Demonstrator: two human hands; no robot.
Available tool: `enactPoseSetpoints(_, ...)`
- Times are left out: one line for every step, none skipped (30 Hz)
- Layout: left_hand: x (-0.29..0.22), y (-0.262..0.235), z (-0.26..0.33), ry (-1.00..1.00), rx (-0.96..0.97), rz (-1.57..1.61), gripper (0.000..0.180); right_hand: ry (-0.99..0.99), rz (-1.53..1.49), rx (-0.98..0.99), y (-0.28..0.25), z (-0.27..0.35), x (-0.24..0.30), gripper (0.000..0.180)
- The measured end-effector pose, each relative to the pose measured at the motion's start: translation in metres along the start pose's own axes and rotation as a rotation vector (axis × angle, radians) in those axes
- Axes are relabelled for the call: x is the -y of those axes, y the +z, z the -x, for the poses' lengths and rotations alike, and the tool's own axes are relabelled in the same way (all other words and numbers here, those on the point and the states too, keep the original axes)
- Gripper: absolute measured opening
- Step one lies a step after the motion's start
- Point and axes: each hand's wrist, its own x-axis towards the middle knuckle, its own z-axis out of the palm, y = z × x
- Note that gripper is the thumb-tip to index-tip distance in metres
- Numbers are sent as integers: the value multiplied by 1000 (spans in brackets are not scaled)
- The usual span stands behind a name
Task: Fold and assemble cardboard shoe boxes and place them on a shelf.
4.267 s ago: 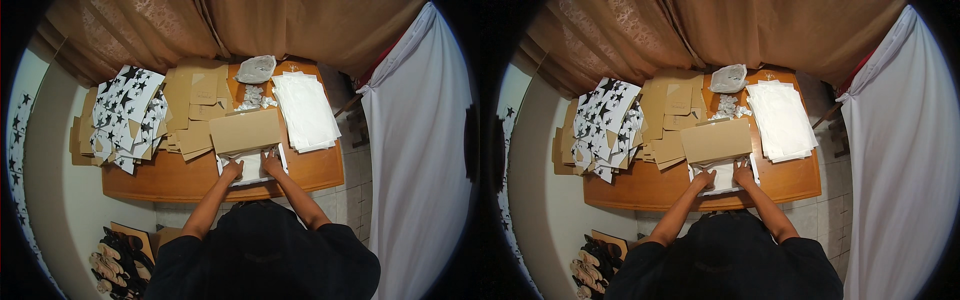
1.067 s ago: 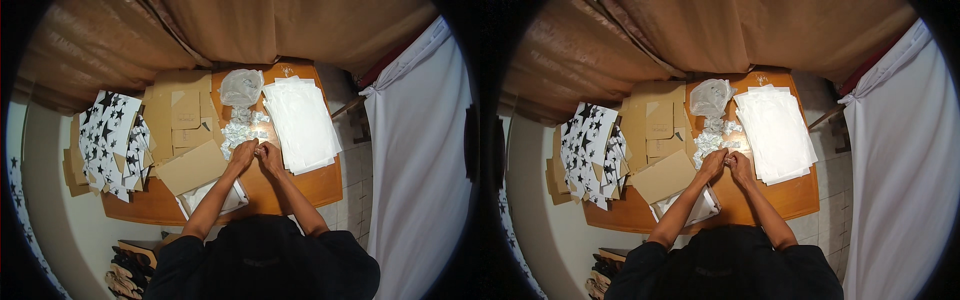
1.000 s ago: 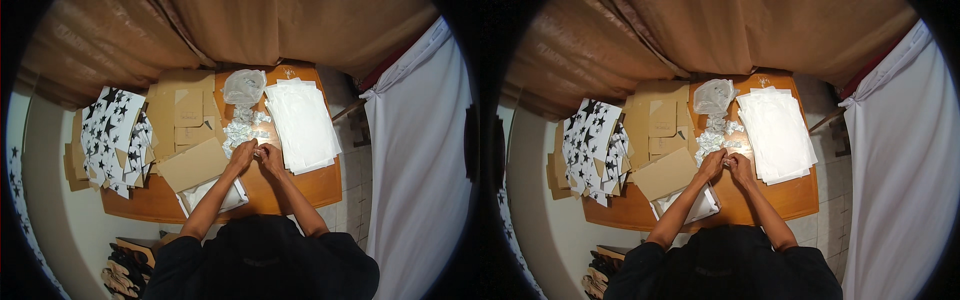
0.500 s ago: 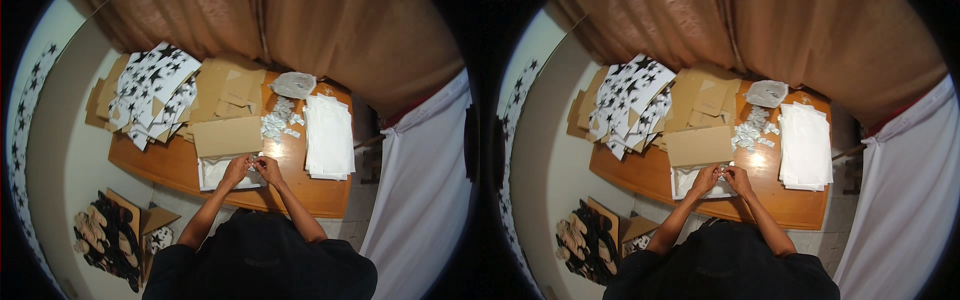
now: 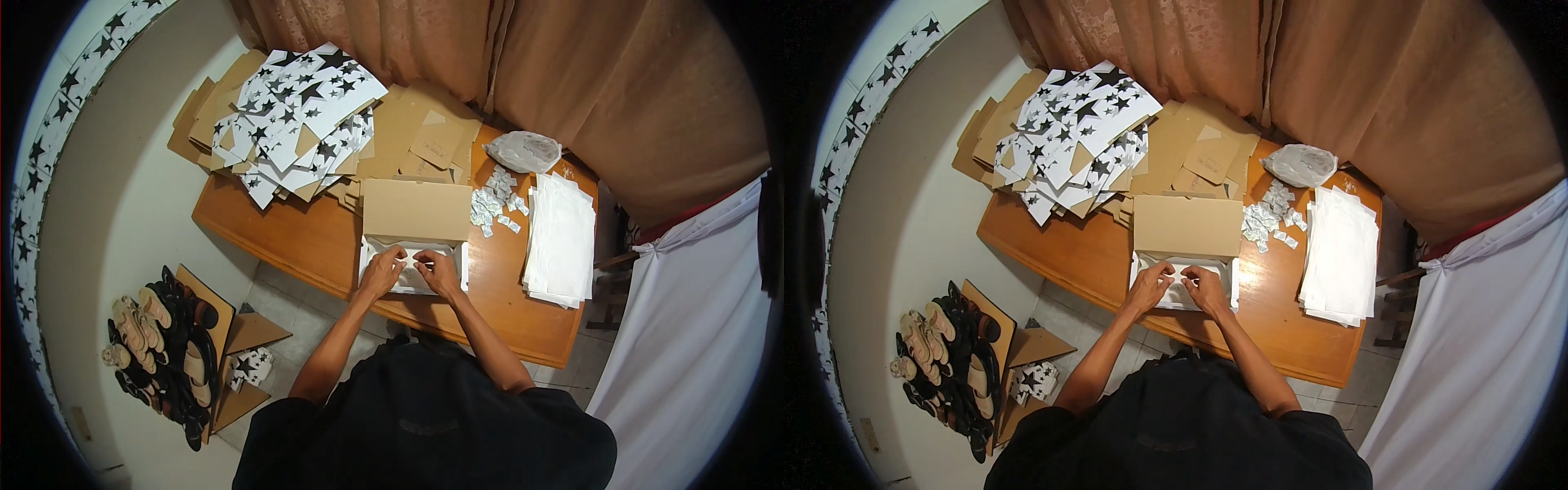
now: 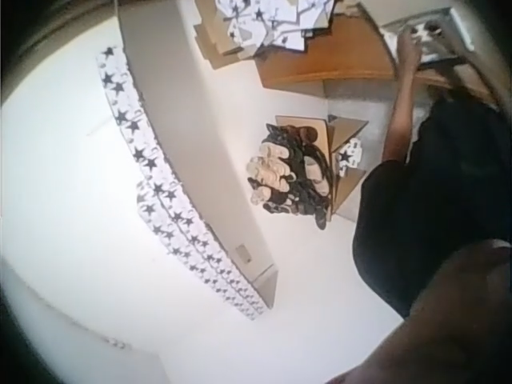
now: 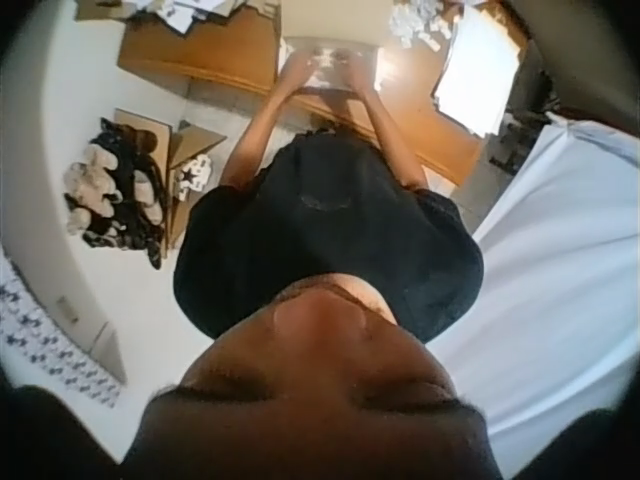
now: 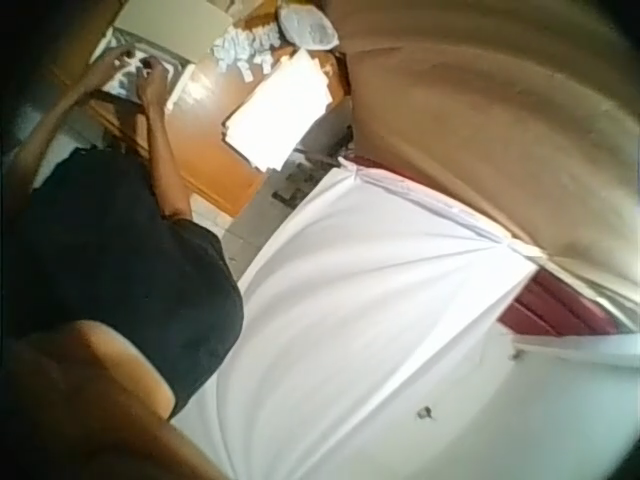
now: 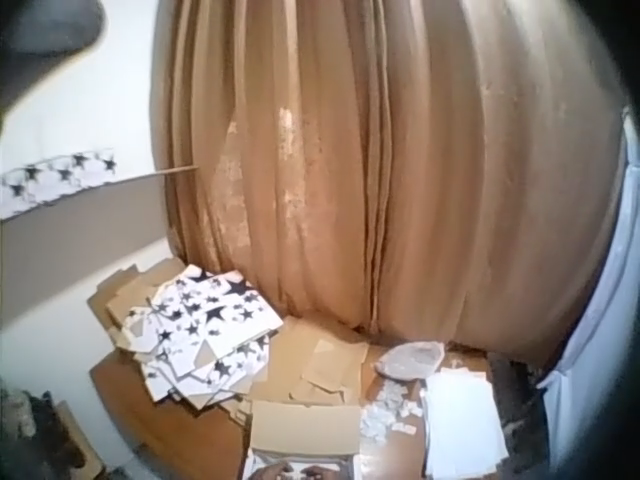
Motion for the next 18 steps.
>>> enactPoseSetpoints(4,-3,1,-16,19,15,18,-16,8,-23,1,-1,1,21)
enactPoseSetpoints(8,-6,-2,-16,22,19,18,-31,15,-47,1,-3,2,22)
enactPoseSetpoints(8,-10,-6,-34,41,-20,18,-23,16,-50,1,-5,2,22)
enactPoseSetpoints(7,-14,-9,-52,60,-59,18,-18,21,-46,-1,-8,3,22)
enactPoseSetpoints(6,-17,-11,-51,68,-55,18,-13,26,-42,-1,-10,4,22)
enactPoseSetpoints(5,-21,-15,-51,85,-44,19,-10,52,-34,-2,-14,6,21)
enactPoseSetpoints(5,-23,-17,-51,102,-33,19,-7,54,-38,-1,-16,9,21)
enactPoseSetpoints(6,-25,-20,-49,106,-31,19,11,64,-37,-1,-17,12,21)
enactPoseSetpoints(7,-26,-23,-35,101,-24,19,29,75,-35,-1,-19,16,21)
enactPoseSetpoints(8,-28,-26,-22,97,-17,19,30,77,-39,-3,-21,20,21)
enactPoseSetpoints(9,-31,-31,-20,99,-14,19,22,97,-39,-5,-24,23,21)
enactPoseSetpoints(5,-36,-35,3,140,-38,18,20,117,-43,-8,-24,23,21)
enactPoseSetpoints(1,-41,-38,25,181,-61,17,28,118,-51,-11,-24,22,21)
enactPoseSetpoints(0,-45,-37,28,191,-57,17,-2,200,62,-15,-24,21,22)
enactPoseSetpoints(2,-49,-32,-13,342,-125,15,-34,281,181,-18,-21,16,22)
enactPoseSetpoints(4,-50,-26,-55,493,-192,14,-26,279,180,-21,-15,11,22)
enactPoseSetpoints(6,-49,-18,-55,501,-190,14,-41,331,340,-23,-7,5,22)
enactPoseSetpoints(9,-49,-9,-26,563,-245,16,-62,381,502,-23,-3,1,22)
